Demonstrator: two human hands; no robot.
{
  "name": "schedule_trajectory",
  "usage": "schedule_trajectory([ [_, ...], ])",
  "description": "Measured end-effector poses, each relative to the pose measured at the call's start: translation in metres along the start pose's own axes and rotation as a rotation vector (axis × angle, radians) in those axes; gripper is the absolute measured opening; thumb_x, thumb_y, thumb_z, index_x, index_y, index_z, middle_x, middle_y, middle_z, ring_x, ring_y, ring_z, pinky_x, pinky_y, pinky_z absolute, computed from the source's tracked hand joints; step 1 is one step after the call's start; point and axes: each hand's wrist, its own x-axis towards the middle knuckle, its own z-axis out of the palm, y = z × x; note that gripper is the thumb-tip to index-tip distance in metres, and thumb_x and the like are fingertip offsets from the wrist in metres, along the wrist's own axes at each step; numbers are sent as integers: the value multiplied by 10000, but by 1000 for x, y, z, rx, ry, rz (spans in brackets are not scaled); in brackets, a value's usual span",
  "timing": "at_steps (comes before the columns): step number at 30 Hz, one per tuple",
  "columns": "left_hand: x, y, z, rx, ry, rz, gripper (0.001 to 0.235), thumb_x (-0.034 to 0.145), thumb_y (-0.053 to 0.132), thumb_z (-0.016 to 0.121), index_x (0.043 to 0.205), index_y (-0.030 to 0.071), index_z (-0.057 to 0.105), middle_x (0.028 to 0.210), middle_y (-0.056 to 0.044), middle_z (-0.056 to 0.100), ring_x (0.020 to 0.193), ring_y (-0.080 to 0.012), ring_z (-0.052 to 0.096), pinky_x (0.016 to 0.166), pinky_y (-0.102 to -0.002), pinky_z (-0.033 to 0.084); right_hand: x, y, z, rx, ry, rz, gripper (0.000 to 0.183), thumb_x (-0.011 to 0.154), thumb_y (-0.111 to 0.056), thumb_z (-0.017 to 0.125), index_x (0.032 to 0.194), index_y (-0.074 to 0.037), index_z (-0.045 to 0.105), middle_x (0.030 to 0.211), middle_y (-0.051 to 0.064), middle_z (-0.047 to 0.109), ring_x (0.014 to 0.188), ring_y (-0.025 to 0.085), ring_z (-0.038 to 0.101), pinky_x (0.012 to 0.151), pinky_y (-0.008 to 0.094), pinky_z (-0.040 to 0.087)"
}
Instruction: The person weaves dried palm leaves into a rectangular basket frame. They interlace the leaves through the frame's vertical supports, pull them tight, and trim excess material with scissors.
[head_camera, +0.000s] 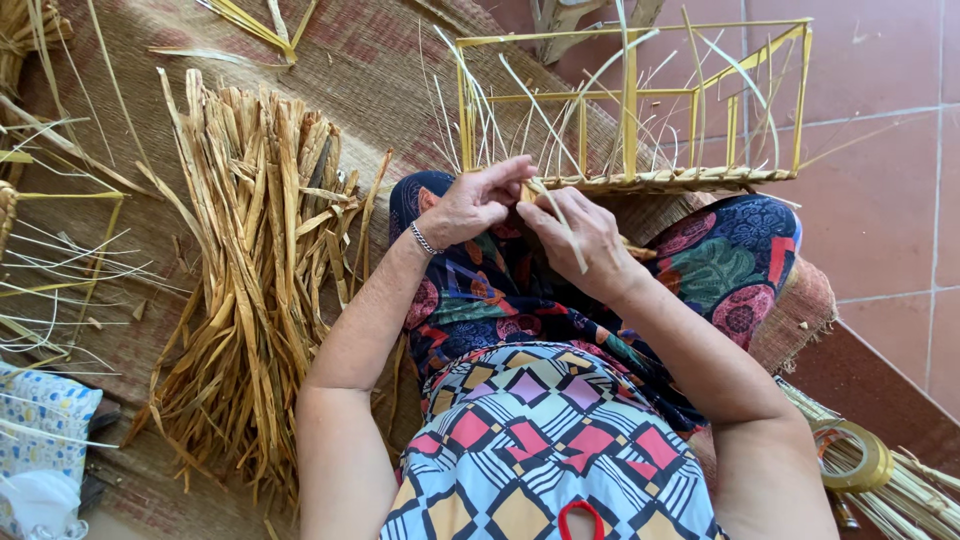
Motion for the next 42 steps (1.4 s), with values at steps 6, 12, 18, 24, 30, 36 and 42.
schedule_trajectory([
  [6,-2,29,23,962,169,346,765,721,35,733,1450,51,503,1151,-127,707,987,-286,637,885,-420,537,0,17,-12,83,94,251,145,945,-9,764,1087,-23,737,1022,132,726,896,258,733,767,353,600],
  [12,13,5,29,783,207,304,493,946,142,742,1396,70,553,980,-83,715,950,-227,686,866,-363,569,-7,-1,-16,165,34,313,224,909,-15,783,1121,-15,712,975,142,719,838,260,732,700,345,598],
  [18,9,-2,19,517,211,103,195,952,162,732,1123,90,673,964,-82,736,893,-206,742,782,-334,600,-1,-19,1,-1,1,-19,416,832,67,710,1238,28,631,1080,169,704,903,314,729,796,378,611],
  [24,13,-3,22,389,254,129,235,939,127,704,1171,100,728,986,-100,751,886,-203,744,774,-310,601,-28,-5,27,535,228,574,199,992,29,712,1153,-7,600,1116,123,731,915,287,750,814,346,629],
  [30,18,4,28,411,278,28,199,900,158,738,1080,98,678,900,-108,728,873,-222,735,749,-341,589,-22,-14,9,-132,-35,-137,381,814,-81,693,1185,-25,629,1213,185,633,1098,340,664,894,429,587],
  [36,16,-10,23,628,146,180,128,854,119,732,978,93,719,892,-100,723,864,-278,672,786,-397,564,15,-6,-10,-307,-148,-284,429,868,-97,679,1275,33,637,1242,157,640,1009,242,617,790,368,551],
  [42,19,-9,24,651,132,227,139,944,37,659,1061,94,707,925,-86,730,881,-240,685,808,-388,568,22,13,-18,-623,-374,-21,309,938,-92,597,1217,25,656,970,110,707,894,207,675,688,332,550],
])
